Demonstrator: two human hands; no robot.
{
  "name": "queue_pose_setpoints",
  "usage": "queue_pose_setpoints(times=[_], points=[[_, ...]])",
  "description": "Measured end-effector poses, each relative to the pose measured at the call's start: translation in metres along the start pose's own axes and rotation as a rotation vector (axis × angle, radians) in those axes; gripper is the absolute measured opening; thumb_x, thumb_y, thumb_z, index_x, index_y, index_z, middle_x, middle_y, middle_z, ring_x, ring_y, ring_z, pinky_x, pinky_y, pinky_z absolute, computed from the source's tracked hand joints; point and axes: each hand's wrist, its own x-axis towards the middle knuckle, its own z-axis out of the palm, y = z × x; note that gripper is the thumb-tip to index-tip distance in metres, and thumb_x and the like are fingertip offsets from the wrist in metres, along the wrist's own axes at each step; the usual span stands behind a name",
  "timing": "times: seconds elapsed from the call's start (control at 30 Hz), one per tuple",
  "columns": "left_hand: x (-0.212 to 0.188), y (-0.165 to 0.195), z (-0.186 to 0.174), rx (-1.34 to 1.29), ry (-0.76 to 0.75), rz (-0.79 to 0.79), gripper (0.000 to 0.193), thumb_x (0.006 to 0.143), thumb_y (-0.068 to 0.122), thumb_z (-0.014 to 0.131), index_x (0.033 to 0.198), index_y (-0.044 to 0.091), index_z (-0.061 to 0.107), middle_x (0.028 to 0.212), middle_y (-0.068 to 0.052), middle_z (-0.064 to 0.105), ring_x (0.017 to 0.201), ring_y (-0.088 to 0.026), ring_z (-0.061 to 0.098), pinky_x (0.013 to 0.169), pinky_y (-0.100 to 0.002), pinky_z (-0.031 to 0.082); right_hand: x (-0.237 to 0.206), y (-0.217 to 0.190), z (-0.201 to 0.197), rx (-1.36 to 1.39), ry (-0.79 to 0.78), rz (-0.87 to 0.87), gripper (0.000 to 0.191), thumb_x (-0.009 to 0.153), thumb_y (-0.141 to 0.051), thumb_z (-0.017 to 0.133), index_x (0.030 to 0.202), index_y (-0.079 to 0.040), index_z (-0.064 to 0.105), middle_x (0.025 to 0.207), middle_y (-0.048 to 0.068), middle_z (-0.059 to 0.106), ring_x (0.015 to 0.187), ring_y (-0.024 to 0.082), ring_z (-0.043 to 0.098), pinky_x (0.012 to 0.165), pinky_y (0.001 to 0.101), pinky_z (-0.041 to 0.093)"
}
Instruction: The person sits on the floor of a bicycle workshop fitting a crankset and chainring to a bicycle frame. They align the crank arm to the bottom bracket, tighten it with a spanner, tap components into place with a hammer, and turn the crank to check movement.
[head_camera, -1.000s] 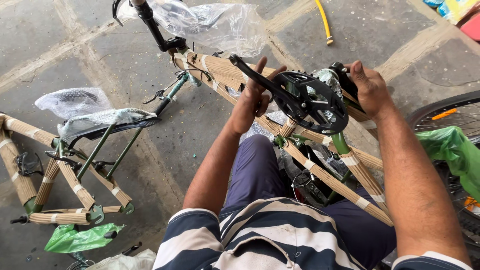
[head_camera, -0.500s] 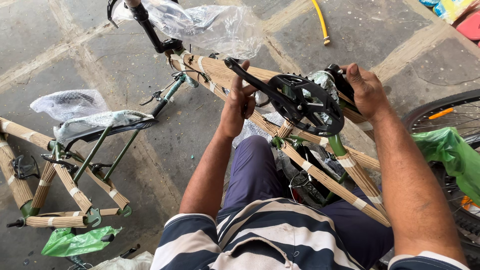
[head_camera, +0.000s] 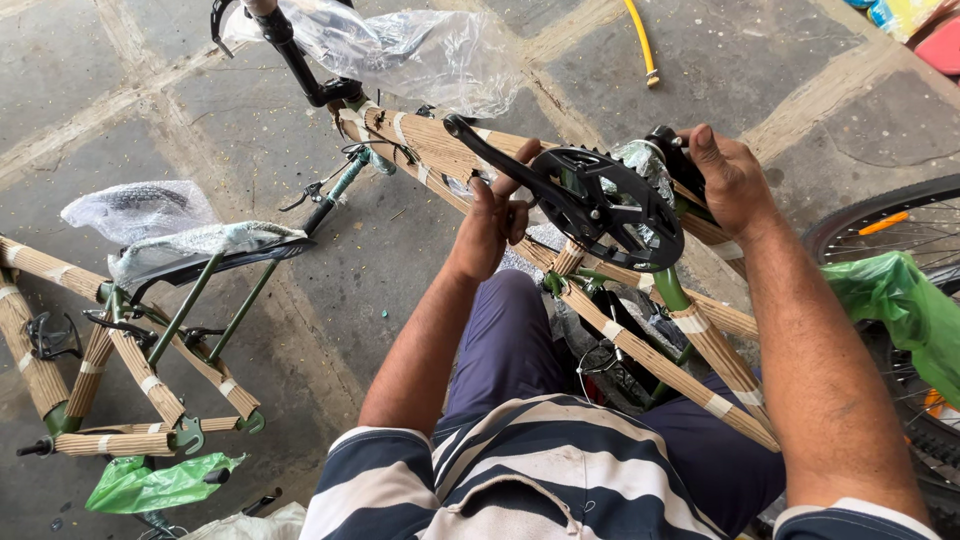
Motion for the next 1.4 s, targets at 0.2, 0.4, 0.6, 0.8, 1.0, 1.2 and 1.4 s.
queue_pose_setpoints(times=[0.2, 0.4, 0.6, 0.8, 1.0, 1.2, 1.4], points=[[-0.007, 0.009, -0.018, 0.126, 0.095, 0.090, 0.099, 0.100, 0.082, 0.021, 0.150, 0.001, 0.049, 0.174, -0.005, 0.031, 0.068, -0.010, 0.035, 0.060, -0.025, 0.032, 0.001, 0.004, -0.002, -0.003, 0.012, 0.007, 0.096, 0.091, -0.084, 0.043, 0.127, 0.000, 0.068, 0.105, 0.010, 0.071, 0.100, 0.016, 0.066, 0.087, 0.0300, 0.054], [-0.033, 0.020, -0.020, -0.168, 0.140, 0.099, 0.103, 0.093, 0.086, 0.024, 0.160, 0.008, 0.035, 0.167, -0.015, 0.038, 0.064, -0.007, 0.033, 0.056, -0.023, 0.029, 0.002, 0.010, -0.001, 0.072, -0.029, -0.082, 0.091, 0.097, -0.080, 0.048, 0.130, 0.002, 0.067, 0.110, 0.008, 0.071, 0.101, 0.014, 0.065, 0.088, 0.0278, 0.053], [-0.055, 0.054, 0.000, -0.188, 0.191, 0.274, 0.096, 0.104, 0.081, 0.036, 0.156, 0.002, 0.041, 0.149, -0.023, 0.052, 0.060, -0.007, 0.033, 0.055, -0.023, 0.030, 0.006, 0.015, -0.003, 0.027, -0.020, -0.069, 0.087, 0.095, -0.080, 0.048, 0.124, -0.001, 0.069, 0.100, 0.004, 0.071, 0.092, 0.012, 0.066, 0.083, 0.0266, 0.053], [-0.007, 0.118, 0.043, 0.824, -0.066, 0.390, 0.112, 0.093, 0.091, 0.037, 0.165, 0.008, 0.016, 0.157, -0.022, 0.055, 0.057, -0.006, 0.045, 0.053, -0.025, 0.038, 0.004, 0.016, -0.008, 0.026, -0.025, -0.052, 0.080, 0.095, -0.079, 0.046, 0.108, -0.004, 0.071, 0.089, 0.001, 0.068, 0.080, 0.011, 0.060, 0.071, 0.0282, 0.049], [0.054, 0.157, 0.087, 1.662, -0.562, 0.472, 0.133, 0.072, 0.101, 0.040, 0.164, 0.011, 0.006, 0.133, -0.023, 0.064, 0.050, -0.013, 0.053, 0.042, -0.031, 0.042, -0.002, 0.006, -0.012, -0.062, 0.001, -0.113, 0.082, 0.094, -0.080, 0.043, 0.101, -0.004, 0.070, 0.086, 0.002, 0.069, 0.081, 0.011, 0.063, 0.073, 0.0282, 0.051], [0.070, 0.177, 0.085, 1.549, -0.766, 0.445, 0.133, 0.067, 0.098, 0.049, 0.165, 0.013, 0.017, 0.080, -0.005, 0.068, 0.053, -0.017, 0.055, 0.048, -0.039, 0.040, -0.003, 0.002, -0.014, 0.022, -0.017, -0.092, 0.086, 0.093, -0.082, 0.043, 0.109, -0.002, 0.070, 0.088, 0.003, 0.069, 0.083, 0.012, 0.062, 0.074, 0.0289, 0.051], [0.072, 0.181, 0.078, 1.512, -0.801, 0.615, 0.115, 0.083, 0.088, 0.053, 0.167, 0.016, 0.022, 0.101, -0.005, 0.074, 0.058, -0.015, 0.059, 0.055, -0.035, 0.046, 0.000, 0.001, -0.018, 0.025, -0.023, 0.007, 0.095, 0.085, -0.088, 0.036, 0.114, -0.006, 0.072, 0.086, 0.004, 0.072, 0.082, 0.013, 0.069, 0.073, 0.0282, 0.055]])
